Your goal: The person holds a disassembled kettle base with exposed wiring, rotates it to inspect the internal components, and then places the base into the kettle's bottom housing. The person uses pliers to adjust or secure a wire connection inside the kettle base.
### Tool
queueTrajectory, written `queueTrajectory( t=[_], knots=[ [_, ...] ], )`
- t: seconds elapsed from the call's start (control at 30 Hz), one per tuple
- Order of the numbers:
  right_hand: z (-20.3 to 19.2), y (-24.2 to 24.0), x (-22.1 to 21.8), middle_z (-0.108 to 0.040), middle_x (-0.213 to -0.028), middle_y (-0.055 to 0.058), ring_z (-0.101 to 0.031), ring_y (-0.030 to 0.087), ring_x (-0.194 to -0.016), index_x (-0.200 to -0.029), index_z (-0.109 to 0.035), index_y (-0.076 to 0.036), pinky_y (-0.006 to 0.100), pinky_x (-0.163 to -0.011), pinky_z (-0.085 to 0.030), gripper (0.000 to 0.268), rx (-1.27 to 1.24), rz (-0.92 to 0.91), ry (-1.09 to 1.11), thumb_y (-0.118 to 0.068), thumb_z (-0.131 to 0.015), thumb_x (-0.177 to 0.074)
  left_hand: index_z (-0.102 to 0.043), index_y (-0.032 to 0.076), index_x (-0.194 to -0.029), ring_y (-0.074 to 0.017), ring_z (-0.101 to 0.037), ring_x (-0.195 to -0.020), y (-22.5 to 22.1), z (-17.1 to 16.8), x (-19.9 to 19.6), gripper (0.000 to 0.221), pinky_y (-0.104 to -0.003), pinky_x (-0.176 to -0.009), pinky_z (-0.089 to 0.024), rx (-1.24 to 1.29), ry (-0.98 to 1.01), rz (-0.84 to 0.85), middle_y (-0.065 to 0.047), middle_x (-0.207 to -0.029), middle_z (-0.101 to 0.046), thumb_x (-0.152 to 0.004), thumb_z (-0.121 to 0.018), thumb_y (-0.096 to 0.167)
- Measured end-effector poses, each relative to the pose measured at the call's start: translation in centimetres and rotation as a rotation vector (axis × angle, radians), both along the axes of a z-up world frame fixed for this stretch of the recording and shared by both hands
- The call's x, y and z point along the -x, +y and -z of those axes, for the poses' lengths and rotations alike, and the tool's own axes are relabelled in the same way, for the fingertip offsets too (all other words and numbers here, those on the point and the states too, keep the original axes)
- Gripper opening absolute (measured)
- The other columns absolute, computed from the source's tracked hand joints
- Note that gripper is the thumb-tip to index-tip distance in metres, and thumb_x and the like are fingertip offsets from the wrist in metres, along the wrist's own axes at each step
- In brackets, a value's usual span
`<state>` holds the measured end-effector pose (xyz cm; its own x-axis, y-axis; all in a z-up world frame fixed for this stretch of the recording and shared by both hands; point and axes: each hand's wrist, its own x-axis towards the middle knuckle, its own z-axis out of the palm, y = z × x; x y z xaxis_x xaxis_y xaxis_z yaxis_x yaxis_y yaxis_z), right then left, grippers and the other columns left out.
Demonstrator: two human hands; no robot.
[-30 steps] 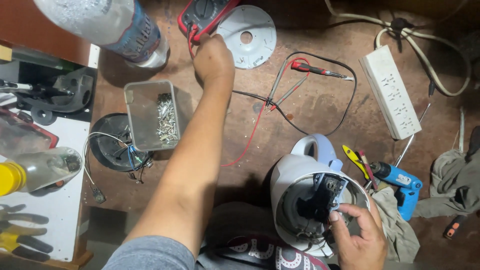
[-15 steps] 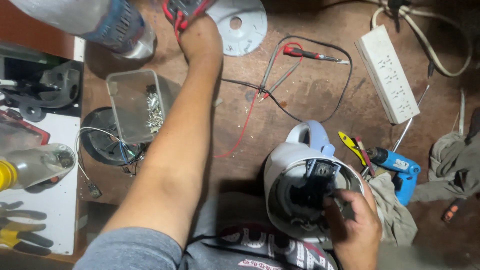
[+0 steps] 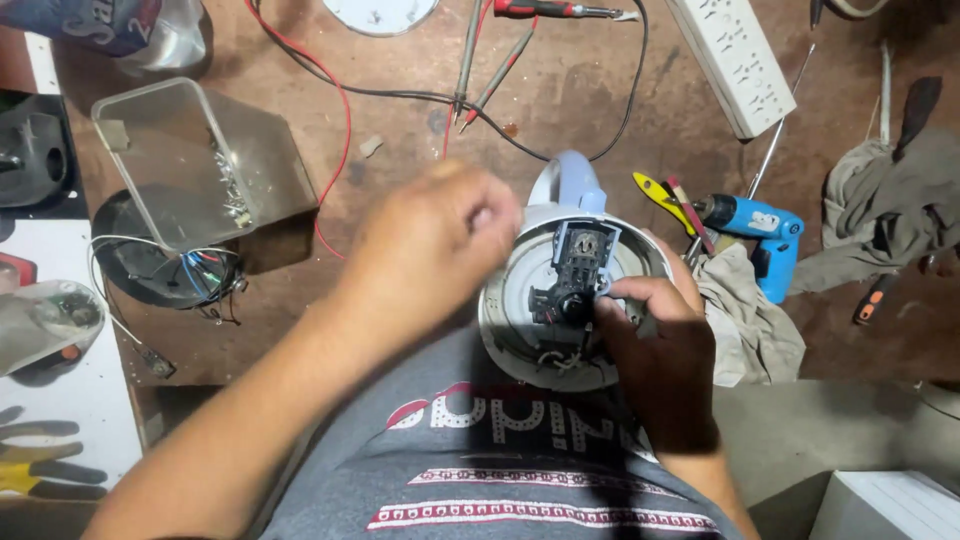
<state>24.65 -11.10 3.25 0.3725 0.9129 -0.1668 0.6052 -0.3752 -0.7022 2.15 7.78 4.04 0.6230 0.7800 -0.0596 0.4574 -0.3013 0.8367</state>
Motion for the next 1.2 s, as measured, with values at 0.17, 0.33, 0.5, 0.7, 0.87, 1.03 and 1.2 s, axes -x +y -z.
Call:
queueTrajectory(
  t=[0.17,0.33,0.5,0.7,0.87,1.03,1.2],
  knots=[
    [0.3,0.1,0.4,-0.063,-0.172,0.033,-0.064,0.046,-0.160,-0.117,-0.079,-0.002,0.054,-0.134,-0.046,0.021,-0.098,-0.044,0.041,-0.022,-0.078,-0.108,-0.068,0.023,-0.100,-0.0413,-0.075,-0.074,-6.7,0.7,-2.1,0.008,-0.063,-0.056,-0.051,0.008,0.307,0.096,-0.005,-0.099,-0.073,-0.103,-0.064,0.030],
    [0.9,-0.1,0.8,-0.060,-0.175,0.034,-0.062,0.040,-0.164,-0.117,-0.081,-0.004,0.049,-0.139,-0.043,0.017,-0.099,-0.016,0.062,-0.010,-0.077,-0.101,-0.065,0.015,-0.108,-0.0562,-0.078,-0.073,-8.4,1.4,-3.6,0.019,-0.076,-0.056,-0.057,-0.001,0.511,0.053,-0.015,-0.104,-0.073,-0.115,-0.059,0.032],
    [1.6,-0.2,0.3,-0.061,-0.177,0.031,-0.067,0.039,-0.159,-0.118,-0.082,-0.011,0.047,-0.132,-0.047,0.017,-0.092,-0.047,0.008,-0.016,-0.081,-0.102,-0.069,0.016,-0.104,-0.0453,-0.081,-0.067,-9.3,2.8,-4.4,0.007,-0.068,-0.050,-0.060,-0.170,0.608,-0.016,-0.009,-0.100,-0.075,-0.102,-0.063,0.015],
    [0.1,0.2,0.6,-0.060,-0.180,0.020,-0.063,0.034,-0.161,-0.119,-0.083,-0.015,0.043,-0.130,-0.044,0.025,0.013,0.013,0.041,-0.031,-0.076,-0.101,-0.067,0.025,-0.091,-0.0282,-0.075,-0.053,-10.2,2.6,-4.6,0.010,-0.048,-0.040,-0.055,-0.529,0.725,-0.086,0.000,-0.082,-0.071,-0.097,-0.076,0.026],
    [-0.7,0.7,-0.6,-0.057,-0.180,0.019,-0.071,0.031,-0.148,-0.116,-0.081,-0.013,0.034,-0.072,-0.068,0.013,-0.019,-0.026,0.188,-0.021,-0.074,-0.107,-0.068,0.019,-0.107,-0.0347,-0.072,-0.071,-9.1,-1.1,-2.8,0.019,-0.055,-0.051,-0.053,-0.346,0.485,-0.110,-0.004,-0.100,-0.071,-0.121,-0.068,0.031],
    [-0.4,0.3,-2.2,-0.052,-0.184,0.019,-0.065,0.032,-0.159,-0.121,-0.081,-0.017,0.032,-0.061,-0.071,0.020,0.014,-0.106,0.206,-0.030,-0.075,-0.108,-0.074,0.025,-0.110,-0.0333,-0.080,-0.089,-9.4,-0.1,-2.5,0.006,-0.057,-0.073,-0.057,-0.040,0.435,-0.169,0.003,-0.105,-0.083,-0.110,-0.075,0.031],
    [-1.5,-2.0,-5.1,-0.068,-0.173,0.015,-0.070,0.032,-0.158,-0.135,-0.082,-0.013,0.039,-0.107,-0.064,0.041,-0.091,-0.035,0.171,-0.044,-0.068,-0.112,-0.087,0.029,-0.117,-0.0062,-0.072,-0.079,-9.8,0.1,-2.6,0.014,-0.029,-0.081,-0.056,0.222,0.230,-0.331,0.014,-0.099,-0.088,-0.104,-0.082,0.025]
  ],
)
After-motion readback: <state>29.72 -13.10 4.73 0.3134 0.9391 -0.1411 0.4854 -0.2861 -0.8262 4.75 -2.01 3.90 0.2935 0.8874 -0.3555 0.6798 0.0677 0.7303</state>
